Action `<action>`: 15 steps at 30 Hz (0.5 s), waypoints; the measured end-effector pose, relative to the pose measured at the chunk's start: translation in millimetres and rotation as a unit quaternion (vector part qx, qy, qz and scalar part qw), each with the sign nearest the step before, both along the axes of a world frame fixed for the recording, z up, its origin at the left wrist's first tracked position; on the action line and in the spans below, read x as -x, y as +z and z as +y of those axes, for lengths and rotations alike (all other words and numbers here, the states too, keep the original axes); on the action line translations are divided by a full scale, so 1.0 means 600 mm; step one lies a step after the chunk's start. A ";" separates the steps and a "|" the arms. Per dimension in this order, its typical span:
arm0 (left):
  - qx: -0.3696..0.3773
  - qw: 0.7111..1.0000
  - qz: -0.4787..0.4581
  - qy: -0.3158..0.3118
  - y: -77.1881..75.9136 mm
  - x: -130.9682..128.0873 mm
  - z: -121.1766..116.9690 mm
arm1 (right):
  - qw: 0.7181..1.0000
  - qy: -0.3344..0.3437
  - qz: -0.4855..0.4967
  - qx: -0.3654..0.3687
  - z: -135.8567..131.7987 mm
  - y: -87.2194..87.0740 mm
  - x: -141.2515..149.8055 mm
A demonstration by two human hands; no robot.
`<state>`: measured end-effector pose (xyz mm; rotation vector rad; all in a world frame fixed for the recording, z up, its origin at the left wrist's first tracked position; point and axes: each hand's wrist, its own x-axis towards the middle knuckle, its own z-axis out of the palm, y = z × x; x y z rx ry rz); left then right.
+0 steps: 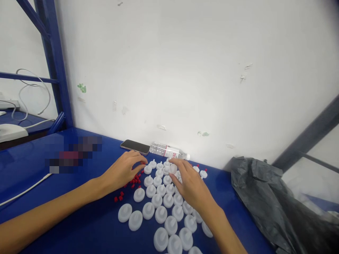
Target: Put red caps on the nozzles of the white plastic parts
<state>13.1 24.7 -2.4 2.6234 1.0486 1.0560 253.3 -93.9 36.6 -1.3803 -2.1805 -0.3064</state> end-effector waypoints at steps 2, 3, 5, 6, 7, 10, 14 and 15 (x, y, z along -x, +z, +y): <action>0.018 0.999 -0.043 -0.002 0.010 -0.005 -0.015 | 1.000 0.015 -0.005 -0.003 0.000 0.000 0.004; 0.028 0.998 -0.062 -0.004 0.014 -0.008 -0.024 | 1.000 0.022 -0.010 -0.004 -0.001 0.001 0.007; 0.049 0.995 -0.091 -0.012 0.019 -0.014 -0.040 | 0.999 0.033 -0.022 -0.003 -0.004 0.002 0.016; 0.057 0.993 -0.101 -0.018 0.019 -0.016 -0.047 | 0.999 0.037 -0.028 -0.002 -0.006 0.003 0.021; 0.063 0.992 -0.110 -0.023 0.019 -0.018 -0.053 | 0.999 0.041 -0.036 -0.001 -0.007 0.004 0.026; 0.074 0.988 -0.128 -0.042 0.019 -0.022 -0.064 | 0.997 0.051 -0.052 -0.008 -0.013 0.004 0.039; 0.079 0.985 -0.141 -0.057 0.018 -0.025 -0.066 | 0.996 0.069 -0.049 -0.021 -0.017 0.004 0.046; 0.078 0.985 -0.143 -0.057 0.017 -0.025 -0.065 | 0.996 0.073 -0.046 -0.022 -0.018 0.005 0.047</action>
